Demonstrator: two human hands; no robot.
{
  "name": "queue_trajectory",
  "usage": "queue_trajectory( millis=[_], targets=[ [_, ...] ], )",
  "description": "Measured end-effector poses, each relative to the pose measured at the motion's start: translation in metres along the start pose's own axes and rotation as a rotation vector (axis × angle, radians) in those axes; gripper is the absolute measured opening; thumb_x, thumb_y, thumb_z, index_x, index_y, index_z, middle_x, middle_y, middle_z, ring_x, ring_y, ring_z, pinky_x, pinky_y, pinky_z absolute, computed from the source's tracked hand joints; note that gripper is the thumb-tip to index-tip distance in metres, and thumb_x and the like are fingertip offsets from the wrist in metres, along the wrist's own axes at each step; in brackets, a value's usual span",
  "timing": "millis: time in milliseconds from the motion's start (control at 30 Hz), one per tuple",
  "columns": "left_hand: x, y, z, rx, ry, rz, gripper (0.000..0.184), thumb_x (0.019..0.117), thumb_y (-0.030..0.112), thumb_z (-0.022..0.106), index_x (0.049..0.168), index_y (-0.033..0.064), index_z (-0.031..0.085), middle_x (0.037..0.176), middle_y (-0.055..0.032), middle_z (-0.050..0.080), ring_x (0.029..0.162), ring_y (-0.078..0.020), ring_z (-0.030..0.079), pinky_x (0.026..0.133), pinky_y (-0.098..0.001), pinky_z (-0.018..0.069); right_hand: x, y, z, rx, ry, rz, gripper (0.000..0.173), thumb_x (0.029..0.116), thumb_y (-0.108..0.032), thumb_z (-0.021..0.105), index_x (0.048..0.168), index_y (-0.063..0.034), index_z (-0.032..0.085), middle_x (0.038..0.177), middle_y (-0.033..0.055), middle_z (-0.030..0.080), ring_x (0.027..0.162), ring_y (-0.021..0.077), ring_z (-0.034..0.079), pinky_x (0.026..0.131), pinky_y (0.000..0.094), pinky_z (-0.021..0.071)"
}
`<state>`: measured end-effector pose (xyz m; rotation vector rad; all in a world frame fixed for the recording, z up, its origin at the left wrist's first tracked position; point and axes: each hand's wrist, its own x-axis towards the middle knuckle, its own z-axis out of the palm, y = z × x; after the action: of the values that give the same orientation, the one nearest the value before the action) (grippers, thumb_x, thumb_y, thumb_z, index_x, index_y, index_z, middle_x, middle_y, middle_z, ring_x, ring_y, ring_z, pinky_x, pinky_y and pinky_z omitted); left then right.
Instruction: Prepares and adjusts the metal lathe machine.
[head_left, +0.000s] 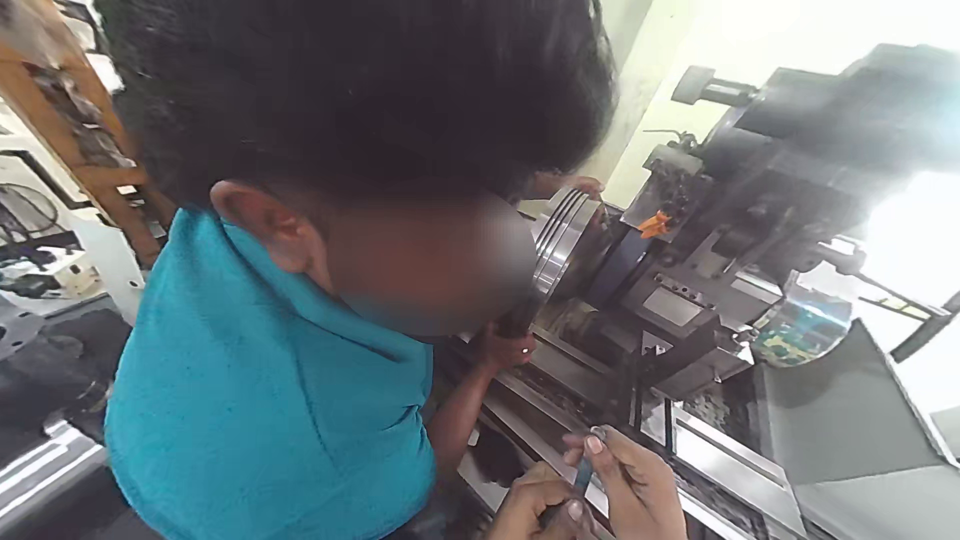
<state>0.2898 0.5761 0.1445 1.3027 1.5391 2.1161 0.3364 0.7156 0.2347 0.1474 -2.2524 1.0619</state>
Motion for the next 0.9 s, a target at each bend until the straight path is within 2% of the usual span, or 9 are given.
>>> queue_trajectory(
  millis=[167, 367, 500, 600, 633, 667, 700, 767, 900],
  targets=[
    [-0.004, 0.001, -0.002, 0.014, 0.077, -0.098, 0.036, 0.1051, 0.02, 0.05, 0.082, 0.0018, 0.072, 0.076, -0.0025, 0.07, 0.082, -0.0094, 0.064, 0.081, -0.0289, 0.0513, -0.002, 0.008, 0.004, 0.038, 0.076, 0.017, 0.03, 0.106, -0.028, 0.056, 0.091, -0.0088, 0.073, 0.083, -0.0042, 0.074, 0.071, -0.0025, 0.067, 0.065, 0.0141, 0.0569],
    [-0.002, 0.015, 0.0, 0.076, 0.103, -0.21, 0.035, 0.1031, 0.018, 0.053, 0.078, 0.0023, 0.072, 0.074, -0.002, 0.07, 0.078, -0.0097, 0.065, 0.078, -0.0301, 0.052, 0.001, 0.017, 0.005, -0.09, 0.239, 0.059, 0.029, 0.0995, -0.029, 0.064, 0.084, -0.0061, 0.072, 0.066, -0.0085, 0.065, 0.054, -0.0096, 0.056, 0.05, 0.0096, 0.0492],
    [-0.001, 0.012, 0.003, 0.092, 0.089, -0.205, 0.025, 0.1012, 0.016, 0.059, 0.092, 0.0002, 0.076, 0.09, -0.0068, 0.074, 0.092, -0.0126, 0.067, 0.086, -0.0323, 0.0549, 0.006, 0.014, 0.002, -0.038, 0.293, 0.027, 0.026, 0.1001, -0.027, 0.064, 0.083, -0.009, 0.071, 0.068, -0.0118, 0.065, 0.058, -0.0118, 0.055, 0.053, 0.007, 0.0479],
    [0.004, 0.003, 0.0, 0.084, 0.055, -0.074, 0.029, 0.1016, 0.015, 0.058, 0.089, -0.0054, 0.073, 0.114, -0.016, 0.072, 0.117, -0.02, 0.062, 0.107, -0.0368, 0.0465, 0.01, 0.01, -0.002, -0.018, 0.309, -0.007, 0.027, 0.1019, -0.028, 0.062, 0.083, -0.0094, 0.07, 0.07, -0.0123, 0.066, 0.062, -0.0128, 0.057, 0.057, 0.0058, 0.0487],
    [0.006, 0.0, 0.0, 0.068, 0.054, -0.042, 0.031, 0.1032, 0.016, 0.056, 0.087, -0.0052, 0.072, 0.112, -0.0161, 0.072, 0.117, -0.0197, 0.063, 0.108, -0.037, 0.0471, 0.012, 0.011, -0.004, -0.002, 0.311, -0.009, 0.026, 0.1025, -0.028, 0.062, 0.085, -0.0107, 0.07, 0.071, -0.0134, 0.066, 0.062, -0.0127, 0.058, 0.058, 0.006, 0.0497],
    [0.008, -0.002, 0.001, 0.045, 0.072, -0.032, 0.031, 0.1038, 0.014, 0.054, 0.087, -0.0053, 0.071, 0.103, -0.014, 0.074, 0.108, -0.0166, 0.067, 0.102, -0.0351, 0.0513, 0.015, 0.012, -0.005, 0.017, 0.309, -0.008, 0.025, 0.1026, -0.028, 0.062, 0.086, -0.0115, 0.071, 0.072, -0.0138, 0.066, 0.062, -0.0121, 0.058, 0.057, 0.0067, 0.0505],
    [0.01, -0.003, 0.004, 0.014, 0.095, -0.047, 0.031, 0.104, 0.013, 0.052, 0.087, -0.0053, 0.071, 0.092, -0.0106, 0.074, 0.093, -0.0111, 0.069, 0.089, -0.0305, 0.0561, 0.018, 0.014, -0.006, 0.031, 0.3, -0.003, 0.024, 0.1025, -0.027, 0.062, 0.086, -0.0118, 0.071, 0.072, -0.0142, 0.066, 0.062, -0.0118, 0.058, 0.057, 0.0069, 0.0504],
    [0.014, -0.006, 0.01, -0.08, 0.133, -0.107, 0.032, 0.105, 0.013, 0.05, 0.087, -0.004, 0.07, 0.082, -0.0049, 0.071, 0.077, -0.0057, 0.067, 0.074, -0.0257, 0.0573, 0.029, 0.022, -0.005, 0.047, 0.283, -0.002, 0.023, 0.1018, -0.025, 0.061, 0.086, -0.0112, 0.069, 0.07, -0.015, 0.063, 0.059, -0.0125, 0.054, 0.054, 0.0064, 0.0464],
    [0.027, -0.01, 0.026, -0.193, 0.283, -0.231, 0.03, 0.1046, 0.007, 0.047, 0.086, -0.0004, 0.069, 0.078, -0.0008, 0.072, 0.07, -0.0059, 0.068, 0.07, -0.0261, 0.0594, 0.049, 0.043, 0.003, 0.102, 0.239, -0.021, 0.019, 0.099, -0.02, 0.063, 0.087, -0.0069, 0.071, 0.071, -0.0111, 0.065, 0.059, -0.0095, 0.055, 0.054, 0.0086, 0.0479]
  ],
)
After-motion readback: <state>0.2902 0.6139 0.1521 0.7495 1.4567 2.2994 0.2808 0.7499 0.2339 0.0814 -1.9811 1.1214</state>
